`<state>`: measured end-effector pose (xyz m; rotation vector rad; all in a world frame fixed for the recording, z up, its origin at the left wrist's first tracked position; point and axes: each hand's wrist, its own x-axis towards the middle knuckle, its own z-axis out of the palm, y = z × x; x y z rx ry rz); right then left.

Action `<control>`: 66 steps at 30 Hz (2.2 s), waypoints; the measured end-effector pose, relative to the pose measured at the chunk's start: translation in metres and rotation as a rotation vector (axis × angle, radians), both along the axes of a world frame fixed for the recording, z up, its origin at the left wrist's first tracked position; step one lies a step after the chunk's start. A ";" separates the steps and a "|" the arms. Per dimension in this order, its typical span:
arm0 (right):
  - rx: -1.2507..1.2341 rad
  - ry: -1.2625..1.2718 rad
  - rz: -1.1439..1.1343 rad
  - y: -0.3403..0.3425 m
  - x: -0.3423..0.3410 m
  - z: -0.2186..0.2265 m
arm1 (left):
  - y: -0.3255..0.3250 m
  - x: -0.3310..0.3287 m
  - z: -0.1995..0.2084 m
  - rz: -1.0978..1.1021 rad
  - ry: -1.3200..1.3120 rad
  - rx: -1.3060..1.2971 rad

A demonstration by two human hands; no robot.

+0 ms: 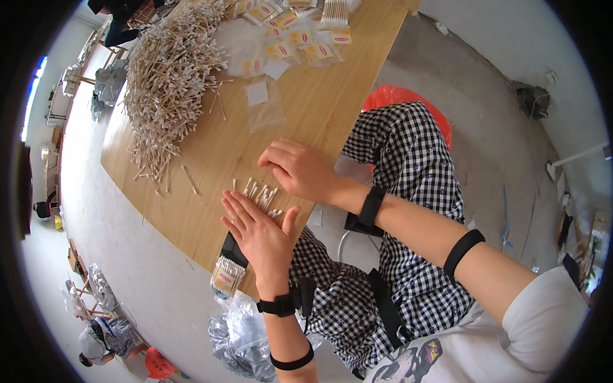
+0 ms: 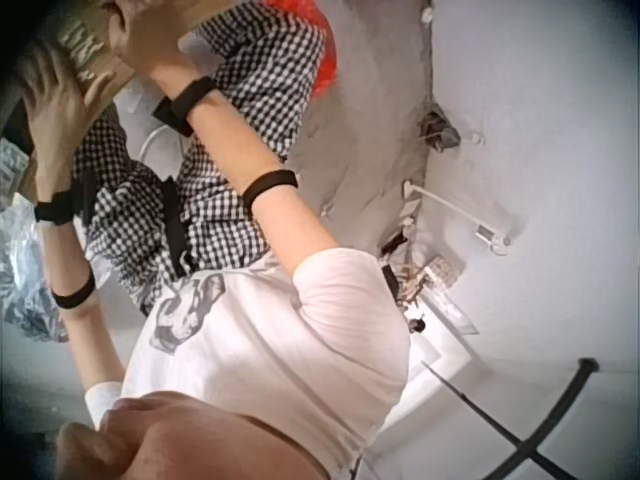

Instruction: Counting and packaging cotton swabs into small plastic bags.

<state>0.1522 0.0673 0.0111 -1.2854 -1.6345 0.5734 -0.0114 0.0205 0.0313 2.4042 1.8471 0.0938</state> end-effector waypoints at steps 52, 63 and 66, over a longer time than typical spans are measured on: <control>-0.377 0.777 0.145 -0.036 -0.036 0.012 | -0.030 0.005 0.000 0.577 -1.715 0.166; -0.362 0.784 0.175 -0.040 -0.038 0.016 | -0.034 0.012 0.004 0.659 -1.781 0.260; -0.396 0.749 0.163 -0.041 -0.025 0.018 | -0.037 0.011 0.005 0.663 -1.798 0.293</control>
